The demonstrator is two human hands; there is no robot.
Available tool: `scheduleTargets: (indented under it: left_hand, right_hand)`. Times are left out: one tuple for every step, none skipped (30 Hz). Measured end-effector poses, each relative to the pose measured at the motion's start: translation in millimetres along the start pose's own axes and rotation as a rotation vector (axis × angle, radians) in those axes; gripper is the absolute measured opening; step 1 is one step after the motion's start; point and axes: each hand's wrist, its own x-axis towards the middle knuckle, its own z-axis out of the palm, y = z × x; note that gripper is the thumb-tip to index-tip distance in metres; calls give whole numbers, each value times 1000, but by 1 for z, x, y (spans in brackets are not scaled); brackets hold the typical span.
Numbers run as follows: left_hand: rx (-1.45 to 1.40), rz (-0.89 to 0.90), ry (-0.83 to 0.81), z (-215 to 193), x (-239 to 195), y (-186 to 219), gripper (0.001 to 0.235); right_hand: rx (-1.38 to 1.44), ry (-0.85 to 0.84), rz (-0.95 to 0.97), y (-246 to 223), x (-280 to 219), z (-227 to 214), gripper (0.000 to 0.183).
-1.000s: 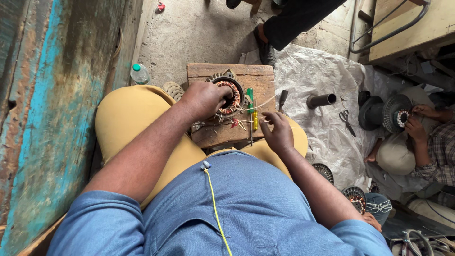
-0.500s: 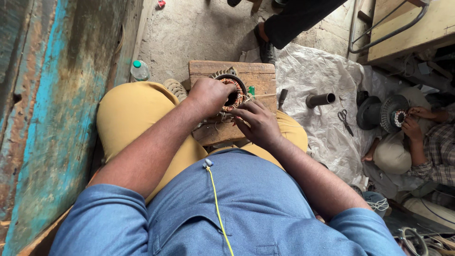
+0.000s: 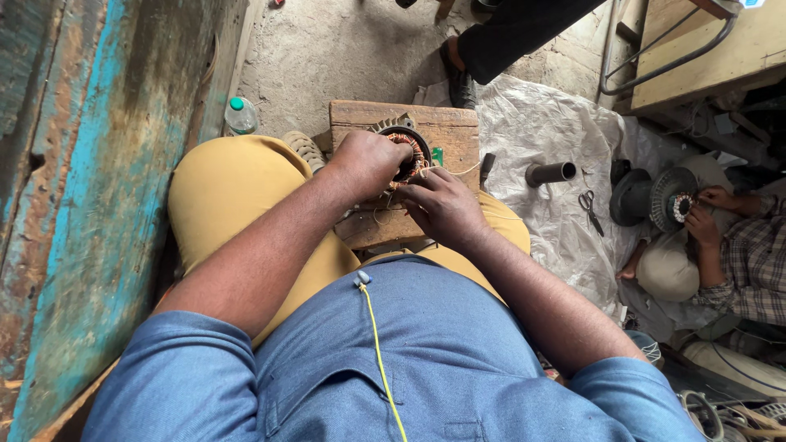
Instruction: The person sits on the floor and repairs a motor stator by hand, using a screwdriver to adjust and secure copper windings. The person repeatedly inserts and tightens wires within the stator slots while seated.
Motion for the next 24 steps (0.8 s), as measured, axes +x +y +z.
scheduleTargets:
  left_hand:
    - [-9, 0, 8, 1, 0, 0, 31]
    - [-5, -6, -1, 1, 0, 0, 31]
    - [-1, -12, -9, 1, 0, 0, 31]
    - [3, -18, -18, 1, 0, 0, 32]
    - [-5, -17, -7, 2, 0, 0, 31]
    - [-12, -15, 4, 2, 0, 0, 30]
    - [-20, -13, 14, 3, 0, 0, 29]
    - [-23, -7, 32, 4, 0, 0, 28]
    - [-27, -1, 50, 5, 0, -1, 28]
    - [-30, 4, 68, 5, 0, -1, 27]
    - [-26, 5, 62, 6, 0, -1, 27]
    - [-24, 5, 54, 6, 0, -2, 27]
    - [-21, 6, 47, 6, 0, -2, 27]
    - [-24, 6, 39, 6, 0, -3, 27]
    - [-27, 7, 31, 6, 0, -3, 26]
    - [-30, 8, 23, 7, 0, -4, 26]
    - [-38, 7, 35, 7, -1, -4, 25]
    - [-47, 8, 47, 7, 0, -4, 25]
    - [-55, 8, 59, 7, 0, -3, 24]
    - [-58, 13, 59, 7, 0, -3, 23]
    - [-61, 17, 59, 8, 0, -3, 22]
    - [-64, 20, 58, 8, 0, -4, 21]
    - [-61, 24, 67, 8, -1, -5, 21]
    - [-59, 29, 76, 9, -1, -5, 21]
  right_hand:
    - [-3, -3, 10, 0, 0, 0, 27]
    - [0, 1, -5, 0, 0, 0, 28]
    - [2, 5, -21, -1, 1, -1, 30]
    - [4, 9, -36, -1, 2, -1, 31]
    - [-3, 5, -32, -1, 2, -1, 30]
    - [-10, 2, -26, -2, 3, -1, 29]
    - [-17, -1, -20, -2, 3, -1, 28]
    - [-14, -9, -13, -2, 2, -1, 28]
    - [-11, -16, -6, -2, 2, -1, 27]
    - [-9, -22, 0, -2, 2, -1, 26]
    - [-1, -12, 6, -1, 2, -1, 25]
    - [7, -3, 12, 0, 1, -1, 24]
    - [16, 7, 18, 0, 1, -1, 23]
    - [26, 4, 52, 1, 2, -1, 19]
    - [36, 1, 85, 2, 4, -1, 16]
    - [46, -2, 120, 3, 5, -1, 13]
    - [49, 22, 106, 4, 6, 0, 12]
    - [52, 46, 94, 4, 7, 0, 13]
    - [54, 70, 82, 4, 9, 1, 13]
    - [50, 60, 96, 4, 11, 1, 15]
    - [45, 49, 109, 3, 13, 1, 16]
    - [42, 39, 122, 1, 16, 2, 18]
    - [30, 36, 133, 0, 18, 2, 18]
    - [18, 33, 146, -1, 19, 3, 19]
